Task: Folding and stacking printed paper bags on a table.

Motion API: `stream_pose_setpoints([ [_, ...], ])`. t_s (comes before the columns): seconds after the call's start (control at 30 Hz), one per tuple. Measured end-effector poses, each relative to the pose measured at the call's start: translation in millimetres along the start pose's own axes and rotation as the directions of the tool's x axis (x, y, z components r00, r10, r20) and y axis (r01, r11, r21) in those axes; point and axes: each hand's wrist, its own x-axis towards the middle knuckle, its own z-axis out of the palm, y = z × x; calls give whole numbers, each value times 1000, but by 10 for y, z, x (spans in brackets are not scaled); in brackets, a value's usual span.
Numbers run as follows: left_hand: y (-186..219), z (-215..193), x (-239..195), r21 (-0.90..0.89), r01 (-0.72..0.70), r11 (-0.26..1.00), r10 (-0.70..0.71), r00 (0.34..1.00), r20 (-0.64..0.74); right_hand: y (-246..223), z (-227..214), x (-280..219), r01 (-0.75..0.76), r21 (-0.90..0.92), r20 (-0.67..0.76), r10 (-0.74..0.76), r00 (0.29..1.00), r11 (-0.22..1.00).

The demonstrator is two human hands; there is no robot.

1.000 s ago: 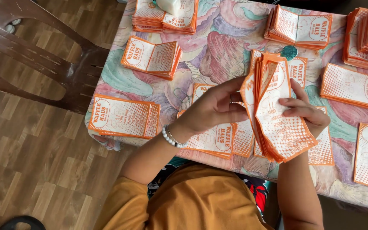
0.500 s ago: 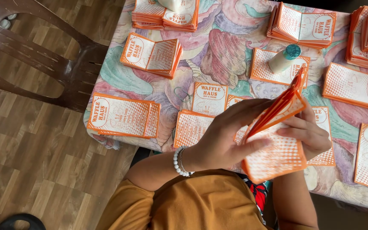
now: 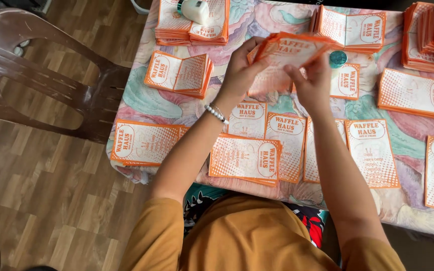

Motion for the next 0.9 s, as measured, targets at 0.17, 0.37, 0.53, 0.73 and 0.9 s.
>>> stream_pose_setpoints([
  [0.17, -287, -25, 63, -127, 164, 978, -194, 940, -279, 267, 209, 92, -63, -69, -71, 58, 996, 996],
  [0.37, -527, 21, -38, 168, 299, 939, -230, 912, -338, 434, 189, 5, -143, -270, 44, 161, 986, 952],
  [0.53, -432, 89, -12, 174, 228, 958, -146, 910, -388, 229, 190, 12, -48, -327, 80, 78, 994, 944],
  [0.73, -232, 77, -173, 385, 124, 915, 57, 903, -426, -128, 212, -101, -57, -543, 143, 159, 977, 838],
  [0.9, 831, 55, -251, 875, -268, 403, 499, 866, 35, -1086, 77, -43, 38, -656, 336, 247, 909, 754],
])
